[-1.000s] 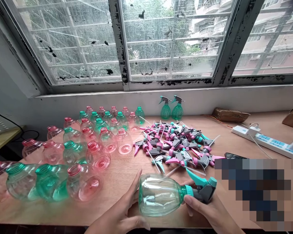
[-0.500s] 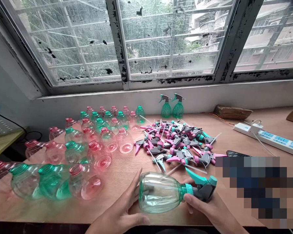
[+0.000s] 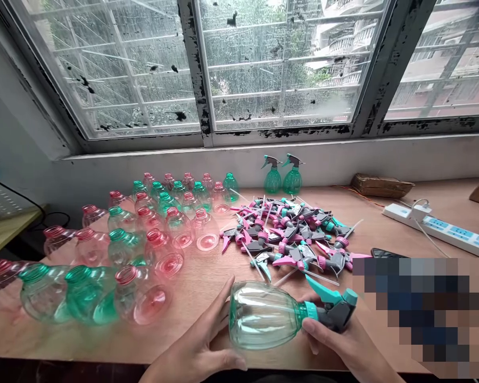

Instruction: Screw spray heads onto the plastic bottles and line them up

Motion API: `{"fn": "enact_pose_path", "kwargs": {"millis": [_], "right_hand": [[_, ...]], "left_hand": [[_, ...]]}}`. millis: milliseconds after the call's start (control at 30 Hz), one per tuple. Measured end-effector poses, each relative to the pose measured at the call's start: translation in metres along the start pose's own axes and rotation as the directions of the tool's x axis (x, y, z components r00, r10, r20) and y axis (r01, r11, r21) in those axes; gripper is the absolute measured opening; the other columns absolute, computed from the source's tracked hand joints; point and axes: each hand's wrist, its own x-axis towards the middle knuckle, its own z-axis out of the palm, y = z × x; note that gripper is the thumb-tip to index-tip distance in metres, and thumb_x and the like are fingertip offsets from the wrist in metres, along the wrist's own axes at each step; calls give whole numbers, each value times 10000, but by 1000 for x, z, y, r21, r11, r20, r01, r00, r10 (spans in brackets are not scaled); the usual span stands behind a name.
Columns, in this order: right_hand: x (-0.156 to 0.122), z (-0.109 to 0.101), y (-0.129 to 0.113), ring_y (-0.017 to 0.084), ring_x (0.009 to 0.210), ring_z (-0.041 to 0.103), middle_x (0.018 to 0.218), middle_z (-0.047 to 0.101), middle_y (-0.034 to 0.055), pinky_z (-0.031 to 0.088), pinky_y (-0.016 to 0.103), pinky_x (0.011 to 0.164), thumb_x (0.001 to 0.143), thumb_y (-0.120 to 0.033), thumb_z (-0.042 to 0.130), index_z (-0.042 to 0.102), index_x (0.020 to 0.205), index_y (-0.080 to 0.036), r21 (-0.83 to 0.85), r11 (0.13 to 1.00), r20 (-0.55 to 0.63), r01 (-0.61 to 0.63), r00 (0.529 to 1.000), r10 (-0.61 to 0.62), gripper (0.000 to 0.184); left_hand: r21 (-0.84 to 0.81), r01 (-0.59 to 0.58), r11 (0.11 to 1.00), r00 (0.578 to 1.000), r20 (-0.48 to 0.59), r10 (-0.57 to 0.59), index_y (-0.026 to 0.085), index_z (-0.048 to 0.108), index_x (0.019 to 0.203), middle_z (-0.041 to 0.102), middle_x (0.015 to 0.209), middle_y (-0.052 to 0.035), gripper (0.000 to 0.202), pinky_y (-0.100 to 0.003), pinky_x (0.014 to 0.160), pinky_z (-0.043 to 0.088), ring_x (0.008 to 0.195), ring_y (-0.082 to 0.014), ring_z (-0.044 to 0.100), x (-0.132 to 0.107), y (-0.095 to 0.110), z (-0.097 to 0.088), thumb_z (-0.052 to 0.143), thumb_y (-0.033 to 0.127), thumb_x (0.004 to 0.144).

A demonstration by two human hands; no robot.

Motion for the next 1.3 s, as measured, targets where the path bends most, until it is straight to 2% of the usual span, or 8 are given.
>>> {"fn": "enact_pose_path", "kwargs": {"millis": [133,400,500,633,800,1033,1133,1300], "right_hand": [[0,1,2,166,511,568,544,617,-37,460,296,542,745,-599,835,737,990,-187,44,999,10,-6,1000,5,489],[0,0,-1,152,492,561,524,622,-39,447,282,546,772,-599,816,722,995,-183,7,1000,16,-1,1000,1,481],[-1,3,-2,157,472,552,509,606,-48,455,278,507,713,-622,848,714,994,-197,30,999,-8,-17,1000,18,527],[-1,4,-5,154,445,542,492,595,-48,461,271,470,720,-623,842,706,969,-191,23,1000,-10,-12,1000,12,516],[-1,2,-7,139,429,536,495,585,-51,437,266,472,759,-625,811,696,926,-184,23,1000,-11,2,1000,-1,485],[-1,4,-7,159,471,546,506,603,-49,472,291,501,726,-616,839,695,996,-194,19,1000,-25,-3,1000,4,521],[-1,4,-6,168,480,560,506,618,-42,474,290,501,744,-611,827,698,1005,-192,16,1000,-8,-11,1000,11,510],[0,1,-3,167,454,555,501,606,-45,451,287,490,780,-596,804,700,986,-185,25,1000,6,2,1000,-3,471]], "left_hand": [[13,-7,1000,1000,30,7,367,206,1617,152,1753,-25,942,-535,1298,144,1594,-326,196,0,-1,-3,784,315,875],[34,5,999,1000,13,-6,425,30,1620,324,1700,-48,1004,-534,1272,250,1559,-308,308,-1,-2,-3,725,232,922],[-11,1,1000,1000,15,0,394,30,1626,299,1710,-57,1096,-544,1274,240,1565,-336,284,0,-2,-2,803,277,858],[15,-10,1000,999,38,9,372,147,1628,296,1714,-47,936,-525,1293,192,1586,-333,222,-1,-1,-3,744,309,909],[112,-2,994,1000,19,0,425,30,1621,353,1689,-40,992,-536,1272,250,1544,-307,345,-1,0,-3,703,214,923],[34,-1,999,1000,18,0,412,33,1618,188,1746,-16,1071,-536,1287,202,1582,-309,247,-2,-3,-4,787,287,868],[33,3,999,999,39,-4,405,138,1617,211,1741,-10,963,-520,1295,182,1589,-296,231,-3,-3,-5,757,271,892],[84,15,996,1000,14,-16,433,36,1616,267,1724,-16,979,-520,1279,232,1578,-293,264,-2,1,-3,695,203,929]]}}
